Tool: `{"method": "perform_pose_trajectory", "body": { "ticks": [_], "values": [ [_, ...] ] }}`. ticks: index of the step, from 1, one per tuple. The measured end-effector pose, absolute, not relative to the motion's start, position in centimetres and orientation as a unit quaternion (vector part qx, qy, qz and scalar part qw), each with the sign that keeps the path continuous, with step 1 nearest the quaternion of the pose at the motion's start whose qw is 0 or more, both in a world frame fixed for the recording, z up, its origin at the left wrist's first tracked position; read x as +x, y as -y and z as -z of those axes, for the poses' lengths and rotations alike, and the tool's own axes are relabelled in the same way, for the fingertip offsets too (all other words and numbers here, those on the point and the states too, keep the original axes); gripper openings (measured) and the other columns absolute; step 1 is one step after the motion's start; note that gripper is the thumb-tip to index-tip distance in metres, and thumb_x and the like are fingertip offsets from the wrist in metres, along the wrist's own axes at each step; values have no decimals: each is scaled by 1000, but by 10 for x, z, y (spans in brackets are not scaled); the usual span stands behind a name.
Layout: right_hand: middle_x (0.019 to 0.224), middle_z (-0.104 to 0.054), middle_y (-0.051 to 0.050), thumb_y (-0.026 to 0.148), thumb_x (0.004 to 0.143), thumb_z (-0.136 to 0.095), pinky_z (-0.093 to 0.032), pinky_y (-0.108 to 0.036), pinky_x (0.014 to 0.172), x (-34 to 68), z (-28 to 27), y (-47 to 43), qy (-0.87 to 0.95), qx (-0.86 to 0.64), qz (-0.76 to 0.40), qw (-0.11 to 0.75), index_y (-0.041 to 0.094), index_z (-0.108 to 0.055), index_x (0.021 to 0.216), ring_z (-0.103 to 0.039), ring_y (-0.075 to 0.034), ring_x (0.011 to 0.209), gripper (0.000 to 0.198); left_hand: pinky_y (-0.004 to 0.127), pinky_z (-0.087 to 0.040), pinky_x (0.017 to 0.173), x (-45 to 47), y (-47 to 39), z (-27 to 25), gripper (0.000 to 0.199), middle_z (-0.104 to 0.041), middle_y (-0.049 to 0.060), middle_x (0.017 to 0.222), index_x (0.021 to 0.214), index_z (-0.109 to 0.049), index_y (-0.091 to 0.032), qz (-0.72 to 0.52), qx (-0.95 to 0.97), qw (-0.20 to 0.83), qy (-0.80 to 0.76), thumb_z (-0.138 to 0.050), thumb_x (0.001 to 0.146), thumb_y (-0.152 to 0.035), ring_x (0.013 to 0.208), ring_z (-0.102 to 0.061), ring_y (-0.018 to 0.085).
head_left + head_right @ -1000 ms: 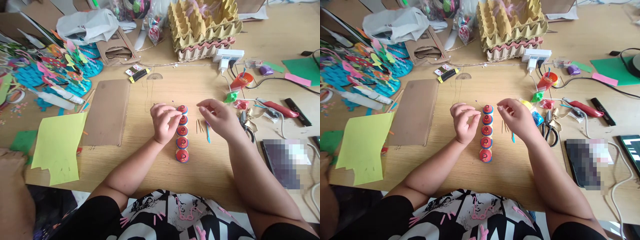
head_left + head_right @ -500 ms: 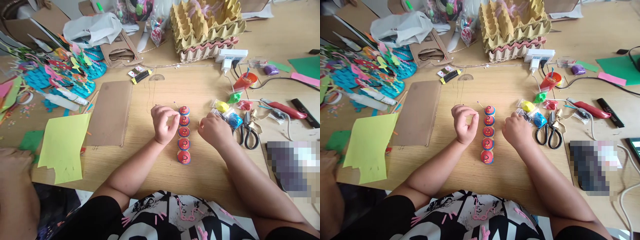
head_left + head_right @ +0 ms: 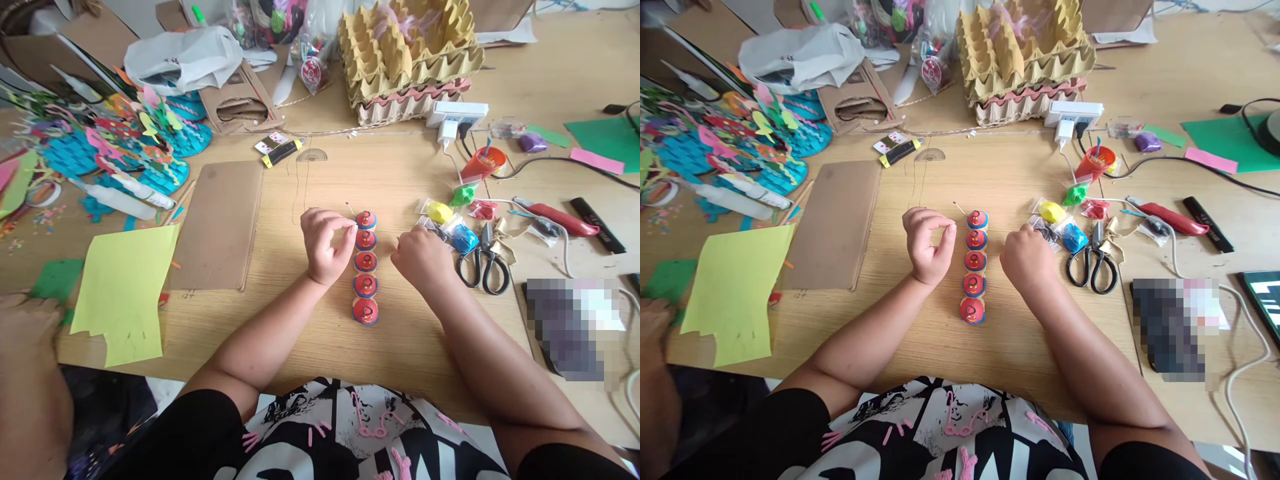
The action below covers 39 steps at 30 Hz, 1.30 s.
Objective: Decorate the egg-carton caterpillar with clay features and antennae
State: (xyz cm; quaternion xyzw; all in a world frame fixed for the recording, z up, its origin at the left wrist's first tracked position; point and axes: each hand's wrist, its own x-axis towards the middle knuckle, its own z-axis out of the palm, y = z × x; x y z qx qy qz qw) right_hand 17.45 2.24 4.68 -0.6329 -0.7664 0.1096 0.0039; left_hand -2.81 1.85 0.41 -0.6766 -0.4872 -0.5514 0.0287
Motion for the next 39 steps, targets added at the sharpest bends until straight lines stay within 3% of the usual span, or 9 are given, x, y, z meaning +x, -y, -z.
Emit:
{"method": "perform_pose_trajectory", "body": {
  "ticks": [5,9,13,17,20,24,30,34,39],
  "values": [
    [93,-72,-15,20,79,-67,-50,-39,75,192,-64,-32,752,-628,-188,66,15,-77,78,-67,-27,84,12,41,-49,95,-30,-22,-3,23,-70,4,89,93,-65,-23,604,-634,21,482,-56,105,-40,92,-64,20],
    [70,-68,-2,23,74,-66,-44,-31,60,208,-68,-23,726,-577,-338,158,20,-70,72,-59,-17,64,6,36,-52,91,-25,-19,-2,30,-73,6,93,94,-69,-21,625,-592,-79,503,-59,104,-48,92,-67,18],
    [82,-78,-5,31,79,-67,-47,-30,60,211,-60,0,650,-515,-510,228,21,-68,79,-69,-18,71,10,31,-56,86,-12,-9,-9,36,-77,7,98,100,-71,-20,647,-516,-254,501,-68,97,-56,90,-72,16],
    [70,-74,-3,34,81,-73,-51,-31,64,198,-46,21,546,-458,-622,324,22,-59,85,-69,-17,66,18,30,-58,88,-5,10,-24,33,-81,6,96,97,-70,-20,649,-437,-401,476,-79,89,-51,93,-77,17],
    [69,-72,0,39,81,-80,-53,-31,66,187,-33,28,493,-437,-641,394,21,-61,93,-66,-15,63,29,31,-60,86,-6,28,-30,34,-83,7,96,98,-72,-20,622,-403,-463,486,-85,83,-48,94,-78,18],
    [79,-75,-2,47,81,-86,-58,-34,77,182,-22,31,475,-408,-654,425,20,-71,110,-70,-17,75,42,32,-61,86,-7,44,-24,40,-84,7,101,107,-78,-20,598,-377,-527,472,-88,80,-47,94,-79,18],
    [76,-71,-2,54,80,-87,-56,-33,72,184,-18,35,484,-433,-636,417,20,-75,88,-63,-16,70,37,32,-62,87,-11,50,-19,33,-84,6,95,96,-81,-21,583,-370,-571,444,-89,80,-49,91,-79,18],
    [69,-61,1,60,84,-81,-46,-30,61,184,-13,35,494,-453,-589,452,22,-70,87,-53,-14,63,40,31,-62,86,-15,50,-15,33,-84,6,95,94,-81,-21,565,-407,-560,449,-84,86,-53,90,-77,17],
    [68,-54,2,64,86,-77,-37,-30,57,186,-11,34,506,-464,-564,459,24,-67,90,-46,-15,62,42,28,-59,77,-17,45,-7,39,-80,4,83,84,-78,-20,547,-435,-545,463,-86,81,-58,77,-72,15]
  ]
}}
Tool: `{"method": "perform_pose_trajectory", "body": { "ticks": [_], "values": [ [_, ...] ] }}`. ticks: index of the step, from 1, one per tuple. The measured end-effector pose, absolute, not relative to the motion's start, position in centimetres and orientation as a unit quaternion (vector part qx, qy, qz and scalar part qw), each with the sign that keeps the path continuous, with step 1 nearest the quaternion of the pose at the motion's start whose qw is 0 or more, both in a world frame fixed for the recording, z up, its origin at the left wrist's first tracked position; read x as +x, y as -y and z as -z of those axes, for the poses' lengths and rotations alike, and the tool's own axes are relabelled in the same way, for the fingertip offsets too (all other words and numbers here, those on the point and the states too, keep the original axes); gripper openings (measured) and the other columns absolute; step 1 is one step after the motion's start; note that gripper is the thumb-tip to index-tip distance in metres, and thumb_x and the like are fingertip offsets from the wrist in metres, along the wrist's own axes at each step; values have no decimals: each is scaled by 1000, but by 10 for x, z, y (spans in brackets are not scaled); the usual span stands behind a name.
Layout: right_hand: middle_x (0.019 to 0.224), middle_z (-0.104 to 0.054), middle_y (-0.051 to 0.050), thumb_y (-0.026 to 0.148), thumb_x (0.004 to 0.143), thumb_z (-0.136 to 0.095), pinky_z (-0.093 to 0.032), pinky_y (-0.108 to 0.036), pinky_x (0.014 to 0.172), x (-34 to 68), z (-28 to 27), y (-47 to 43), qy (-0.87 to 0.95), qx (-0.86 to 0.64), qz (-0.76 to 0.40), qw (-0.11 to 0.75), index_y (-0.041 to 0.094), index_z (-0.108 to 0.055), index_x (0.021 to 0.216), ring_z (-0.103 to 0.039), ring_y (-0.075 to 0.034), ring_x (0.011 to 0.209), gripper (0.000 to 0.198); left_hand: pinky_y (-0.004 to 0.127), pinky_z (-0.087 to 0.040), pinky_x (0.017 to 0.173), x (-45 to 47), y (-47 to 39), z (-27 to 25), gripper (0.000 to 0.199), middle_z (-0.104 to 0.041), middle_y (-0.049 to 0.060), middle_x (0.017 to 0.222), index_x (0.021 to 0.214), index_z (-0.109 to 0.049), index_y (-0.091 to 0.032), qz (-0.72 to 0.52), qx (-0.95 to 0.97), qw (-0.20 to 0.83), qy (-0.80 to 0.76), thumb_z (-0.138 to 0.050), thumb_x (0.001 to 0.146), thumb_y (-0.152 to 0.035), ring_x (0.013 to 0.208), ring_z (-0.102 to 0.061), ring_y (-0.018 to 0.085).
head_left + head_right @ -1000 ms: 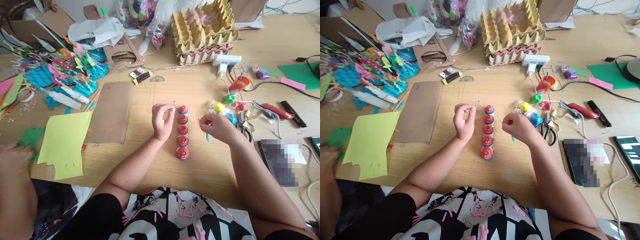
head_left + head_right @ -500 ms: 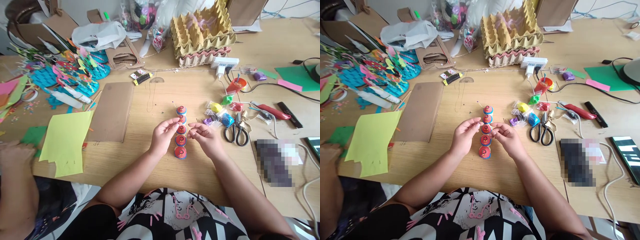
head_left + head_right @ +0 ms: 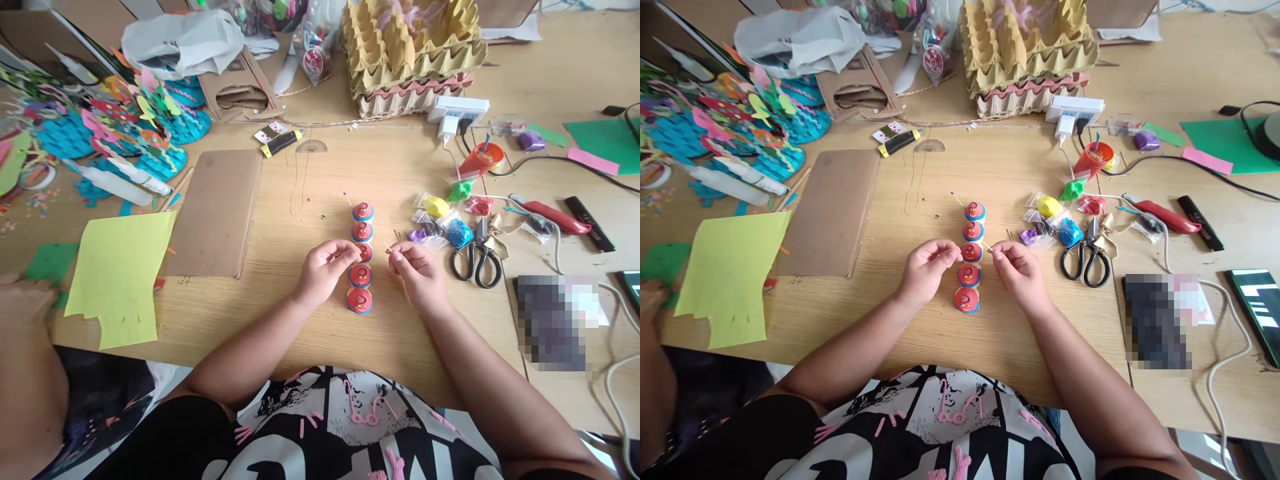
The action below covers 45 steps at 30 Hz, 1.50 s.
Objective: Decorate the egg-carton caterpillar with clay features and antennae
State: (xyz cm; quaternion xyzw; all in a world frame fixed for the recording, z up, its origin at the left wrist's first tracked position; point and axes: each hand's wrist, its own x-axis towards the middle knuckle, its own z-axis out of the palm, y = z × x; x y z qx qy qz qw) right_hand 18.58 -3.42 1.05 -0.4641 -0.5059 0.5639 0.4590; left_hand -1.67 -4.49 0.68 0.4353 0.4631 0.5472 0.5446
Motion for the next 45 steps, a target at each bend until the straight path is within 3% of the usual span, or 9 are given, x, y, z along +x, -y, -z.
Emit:
{"method": "perform_pose_trajectory", "body": {
  "ticks": [8,12,17,29,35,40,45],
  "values": [
    [71,-55,1,61,91,-73,-36,-31,58,182,-14,41,554,-465,-537,434,23,-70,92,-44,-15,63,38,26,-54,69,-19,45,-10,44,-73,1,70,75,-74,-20,-534,487,519,-457,-78,87,-62,68,-66,13],
    [74,-59,-1,60,94,-70,-38,-31,58,180,-14,46,574,-468,-530,413,22,-72,93,-46,-15,63,37,28,-58,77,-17,48,-13,42,-79,4,78,84,-78,-20,-523,506,498,-472,-75,90,-61,77,-73,17],
    [82,-72,-4,52,100,-65,-46,-31,63,180,-14,48,623,-454,-505,389,21,-75,96,-58,-17,68,33,28,-57,85,-19,50,-14,35,-79,4,83,88,-79,-21,-519,553,444,-478,-69,98,-52,83,-75,16],
    [87,-80,-6,37,102,-64,-56,-26,65,174,-16,52,663,-403,-476,415,19,-75,99,-71,-15,73,21,30,-51,74,-20,53,-10,31,-74,4,79,86,-79,-20,-519,603,378,-473,-72,97,-48,75,-68,16],
    [84,-78,-5,36,101,-66,-53,-26,63,173,-18,53,672,-409,-466,404,19,-75,98,-67,-14,69,20,28,-51,72,-20,53,-11,30,-72,3,77,81,-77,-19,-522,616,346,-478,-75,95,-46,73,-65,14],
    [73,-69,-2,45,100,-68,-45,-25,55,174,-17,52,602,-406,-546,418,18,-72,95,-55,-11,59,28,28,-57,80,-20,54,-10,29,-80,7,95,106,-79,-19,-544,609,377,-436,-62,105,-43,84,-73,14],
    [64,-57,3,50,97,-72,-37,-24,50,175,-16,50,546,-398,-601,427,18,-70,94,-46,-9,54,32,27,-57,80,-19,51,-12,16,-82,4,95,112,-77,-22,-546,667,285,-418,-76,96,-28,87,-73,13]
  ]
}}
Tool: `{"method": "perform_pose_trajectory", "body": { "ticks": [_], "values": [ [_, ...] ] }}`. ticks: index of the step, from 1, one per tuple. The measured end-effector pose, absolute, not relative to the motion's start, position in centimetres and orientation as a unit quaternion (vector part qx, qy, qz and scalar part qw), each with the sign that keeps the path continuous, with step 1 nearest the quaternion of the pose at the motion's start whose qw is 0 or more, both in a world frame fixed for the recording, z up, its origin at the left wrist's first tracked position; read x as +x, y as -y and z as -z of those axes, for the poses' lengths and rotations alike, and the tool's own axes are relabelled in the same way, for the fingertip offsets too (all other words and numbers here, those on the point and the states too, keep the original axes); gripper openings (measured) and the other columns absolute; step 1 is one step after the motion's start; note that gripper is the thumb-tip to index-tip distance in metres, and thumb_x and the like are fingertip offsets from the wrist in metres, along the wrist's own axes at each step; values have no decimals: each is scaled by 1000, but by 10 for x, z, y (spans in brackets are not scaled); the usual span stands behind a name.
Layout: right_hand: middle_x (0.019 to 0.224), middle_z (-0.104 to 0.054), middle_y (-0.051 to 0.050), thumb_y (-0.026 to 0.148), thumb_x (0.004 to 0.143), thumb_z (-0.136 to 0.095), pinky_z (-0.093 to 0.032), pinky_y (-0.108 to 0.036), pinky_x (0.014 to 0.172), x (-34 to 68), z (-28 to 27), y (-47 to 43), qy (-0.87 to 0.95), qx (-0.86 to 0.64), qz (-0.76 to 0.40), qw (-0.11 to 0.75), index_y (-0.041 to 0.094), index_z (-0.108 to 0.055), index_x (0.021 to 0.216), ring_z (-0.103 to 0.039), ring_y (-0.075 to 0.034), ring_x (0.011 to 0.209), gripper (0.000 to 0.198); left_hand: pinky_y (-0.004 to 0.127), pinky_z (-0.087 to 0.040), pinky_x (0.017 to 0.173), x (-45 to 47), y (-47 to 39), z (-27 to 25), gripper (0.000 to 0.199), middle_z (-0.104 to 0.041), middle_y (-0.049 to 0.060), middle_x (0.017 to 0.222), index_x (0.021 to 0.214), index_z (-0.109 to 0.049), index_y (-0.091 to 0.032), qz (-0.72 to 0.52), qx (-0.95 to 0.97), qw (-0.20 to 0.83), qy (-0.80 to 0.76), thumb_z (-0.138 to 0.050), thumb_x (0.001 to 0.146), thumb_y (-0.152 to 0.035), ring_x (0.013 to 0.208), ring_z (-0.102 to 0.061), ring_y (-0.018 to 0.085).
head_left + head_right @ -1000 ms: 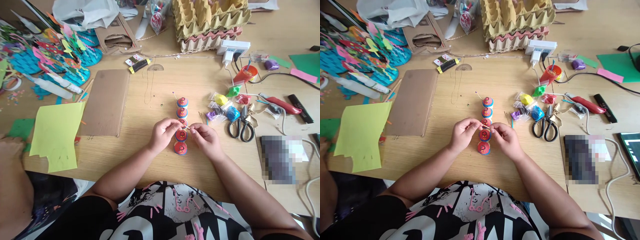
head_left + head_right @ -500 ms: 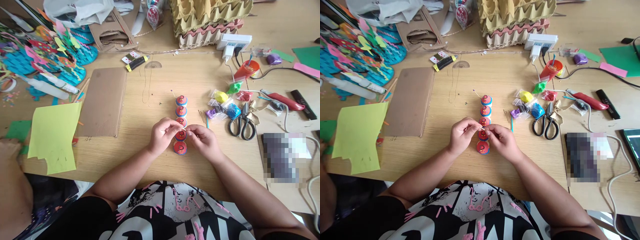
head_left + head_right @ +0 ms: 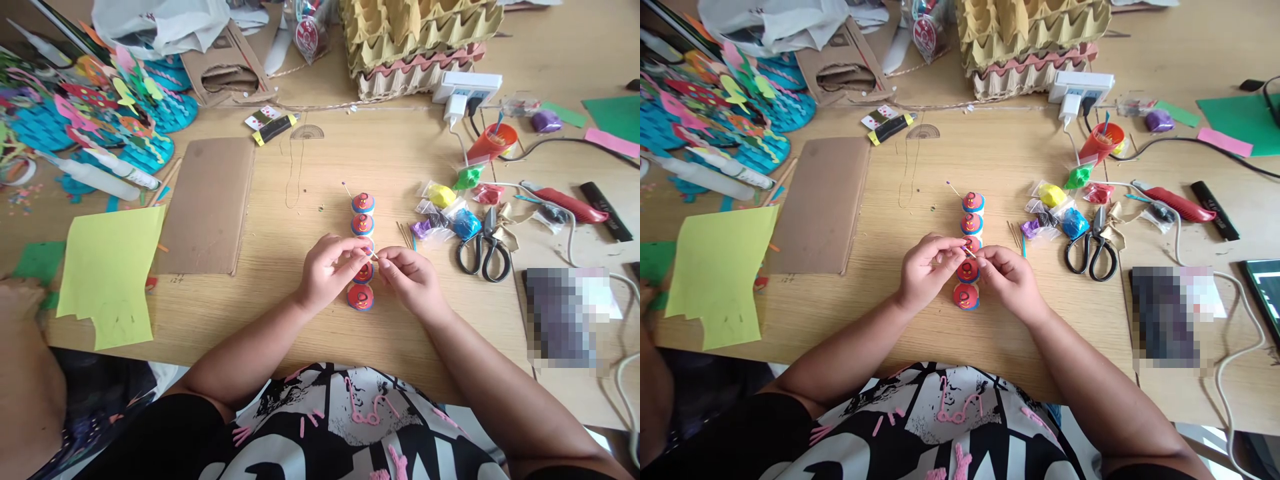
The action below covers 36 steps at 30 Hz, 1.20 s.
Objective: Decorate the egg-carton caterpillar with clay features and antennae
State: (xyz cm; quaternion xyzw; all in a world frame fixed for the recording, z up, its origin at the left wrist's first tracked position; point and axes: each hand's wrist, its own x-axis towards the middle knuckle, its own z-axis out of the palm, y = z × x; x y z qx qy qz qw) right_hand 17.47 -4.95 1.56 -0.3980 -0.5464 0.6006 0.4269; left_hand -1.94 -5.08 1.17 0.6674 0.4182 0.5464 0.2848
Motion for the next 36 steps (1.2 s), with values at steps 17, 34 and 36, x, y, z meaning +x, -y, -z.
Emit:
{"method": "perform_pose_trajectory", "body": {
  "ticks": [17,34,36],
  "values": [
    [70,-61,1,45,99,-70,-36,-25,52,175,-14,52,583,-405,-573,409,17,-74,96,-46,-9,57,28,24,-60,73,-16,52,-10,20,-81,4,84,88,-79,-18,-544,528,468,-454,-80,92,-38,75,-74,12],
    [59,-56,3,60,91,-75,-35,-24,48,176,-21,48,534,-415,-626,389,16,-73,90,-44,-9,51,43,26,-64,82,-23,41,-3,24,-83,7,106,102,-81,-21,-512,531,564,-371,-81,91,-43,90,-77,14],
    [59,-56,3,60,90,-76,-35,-24,48,176,-22,48,537,-411,-625,391,17,-73,89,-44,-9,51,43,27,-63,80,-23,40,-4,23,-83,6,102,98,-80,-21,-508,535,564,-371,-82,90,-42,88,-76,14]
  ]
}}
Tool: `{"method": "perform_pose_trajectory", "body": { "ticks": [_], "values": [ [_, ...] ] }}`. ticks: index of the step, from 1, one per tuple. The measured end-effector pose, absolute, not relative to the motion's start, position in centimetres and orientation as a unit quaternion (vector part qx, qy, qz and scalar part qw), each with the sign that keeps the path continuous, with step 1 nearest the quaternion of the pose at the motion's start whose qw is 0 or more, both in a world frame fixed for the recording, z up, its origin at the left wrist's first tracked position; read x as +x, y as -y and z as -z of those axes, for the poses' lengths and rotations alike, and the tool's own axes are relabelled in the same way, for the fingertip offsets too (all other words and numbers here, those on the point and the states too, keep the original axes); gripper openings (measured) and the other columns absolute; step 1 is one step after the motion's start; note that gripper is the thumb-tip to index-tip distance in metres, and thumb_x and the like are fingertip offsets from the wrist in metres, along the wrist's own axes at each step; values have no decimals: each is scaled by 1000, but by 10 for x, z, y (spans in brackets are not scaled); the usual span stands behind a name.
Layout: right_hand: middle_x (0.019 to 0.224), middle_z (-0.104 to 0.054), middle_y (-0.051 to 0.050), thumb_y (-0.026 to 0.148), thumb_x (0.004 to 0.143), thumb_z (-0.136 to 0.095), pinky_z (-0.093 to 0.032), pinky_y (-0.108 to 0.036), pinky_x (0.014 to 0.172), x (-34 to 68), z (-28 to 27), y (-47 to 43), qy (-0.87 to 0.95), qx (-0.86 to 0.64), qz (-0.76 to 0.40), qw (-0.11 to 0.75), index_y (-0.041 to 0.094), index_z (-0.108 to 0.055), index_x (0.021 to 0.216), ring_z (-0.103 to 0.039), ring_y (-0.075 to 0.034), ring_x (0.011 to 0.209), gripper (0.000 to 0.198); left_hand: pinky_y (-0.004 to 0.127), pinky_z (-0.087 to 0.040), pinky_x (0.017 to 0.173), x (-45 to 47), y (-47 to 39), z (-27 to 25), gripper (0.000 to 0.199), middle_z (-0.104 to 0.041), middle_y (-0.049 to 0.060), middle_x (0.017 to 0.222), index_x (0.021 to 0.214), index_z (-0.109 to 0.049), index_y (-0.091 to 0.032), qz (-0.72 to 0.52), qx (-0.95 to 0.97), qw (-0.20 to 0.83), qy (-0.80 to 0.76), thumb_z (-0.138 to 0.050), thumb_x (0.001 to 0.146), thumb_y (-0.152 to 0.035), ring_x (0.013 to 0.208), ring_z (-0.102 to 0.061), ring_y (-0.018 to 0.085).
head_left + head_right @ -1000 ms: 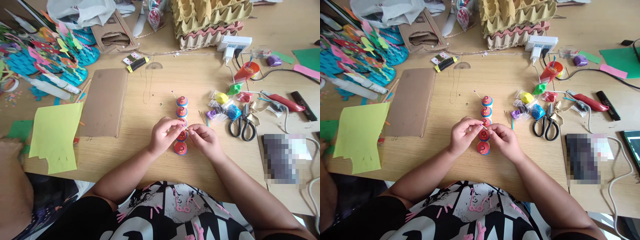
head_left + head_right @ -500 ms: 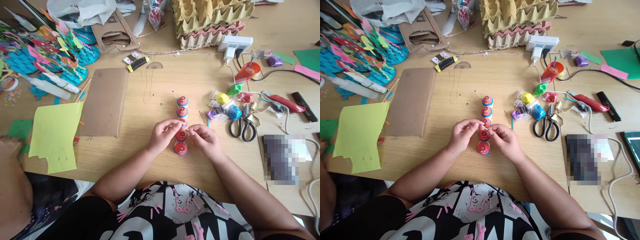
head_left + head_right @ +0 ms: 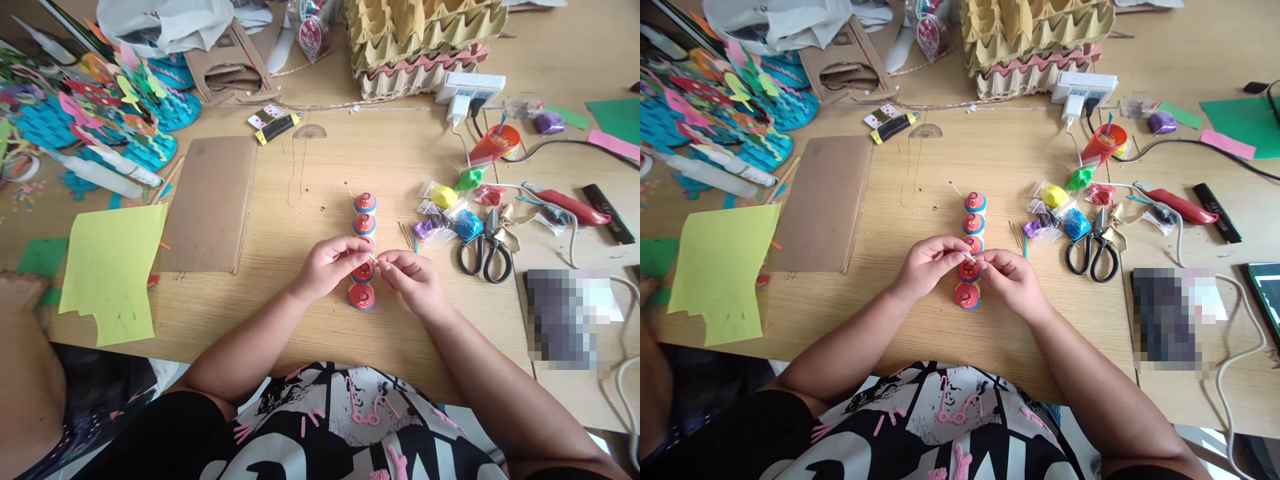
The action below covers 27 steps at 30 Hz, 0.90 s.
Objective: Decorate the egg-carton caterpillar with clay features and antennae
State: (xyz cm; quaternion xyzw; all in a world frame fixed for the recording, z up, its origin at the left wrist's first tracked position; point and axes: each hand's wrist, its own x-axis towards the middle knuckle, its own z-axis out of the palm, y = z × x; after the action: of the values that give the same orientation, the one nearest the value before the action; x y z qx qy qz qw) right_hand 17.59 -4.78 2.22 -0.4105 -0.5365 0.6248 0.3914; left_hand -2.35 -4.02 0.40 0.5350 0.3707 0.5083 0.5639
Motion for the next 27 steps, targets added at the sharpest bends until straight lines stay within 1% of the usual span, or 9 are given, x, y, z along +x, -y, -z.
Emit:
{"method": "perform_pose_trajectory", "body": {
  "ticks": [5,7,10,12,15,19,23,27],
  "values": [
    [60,-56,3,61,89,-76,-37,-24,50,175,-25,47,556,-406,-615,386,17,-74,89,-46,-10,54,44,24,-59,73,-24,40,-7,23,-79,3,84,88,-78,-19,-500,541,553,-389,-82,90,-41,77,-71,12],
    [60,-56,3,61,90,-76,-37,-24,50,176,-24,47,555,-409,-613,386,17,-73,89,-46,-10,54,44,24,-59,74,-24,41,-6,22,-80,3,86,90,-79,-19,-503,539,555,-384,-82,90,-41,78,-72,12],
    [60,-56,3,59,91,-74,-35,-24,48,177,-22,47,552,-414,-609,390,17,-73,90,-45,-9,52,42,26,-62,80,-24,41,-4,23,-82,6,102,99,-80,-21,-508,536,562,-373,-82,90,-42,88,-76,14],
    [61,-56,3,57,92,-74,-35,-24,48,177,-21,47,558,-413,-601,397,17,-73,90,-45,-9,52,40,27,-63,83,-23,41,-4,23,-83,8,107,102,-80,-21,-510,538,558,-374,-81,91,-41,92,-77,15],
    [61,-57,3,55,93,-74,-37,-25,50,177,-21,48,573,-409,-586,400,17,-73,91,-46,-10,53,38,26,-63,78,-23,41,-4,21,-83,7,98,96,-80,-20,-512,545,538,-389,-81,91,-40,86,-77,14],
    [63,-59,2,56,94,-72,-39,-26,52,177,-19,48,584,-422,-572,392,17,-74,92,-46,-10,54,39,26,-62,73,-21,42,-5,24,-82,5,90,92,-79,-18,-518,546,508,-418,-80,91,-42,78,-75,14],
    [64,-59,1,56,94,-72,-37,-26,51,179,-15,48,576,-443,-555,405,17,-75,92,-46,-10,55,39,27,-62,79,-22,41,-6,29,-82,5,89,92,-78,-18,-552,512,491,-439,-78,93,-47,82,-76,14],
    [65,-58,1,56,94,-73,-35,-25,50,180,-14,48,568,-455,-542,420,17,-74,89,-46,-10,56,39,26,-62,84,-23,39,-8,28,-83,4,90,94,-79,-19,-565,489,500,-438,-78,94,-47,87,-77,14]
  ]
}}
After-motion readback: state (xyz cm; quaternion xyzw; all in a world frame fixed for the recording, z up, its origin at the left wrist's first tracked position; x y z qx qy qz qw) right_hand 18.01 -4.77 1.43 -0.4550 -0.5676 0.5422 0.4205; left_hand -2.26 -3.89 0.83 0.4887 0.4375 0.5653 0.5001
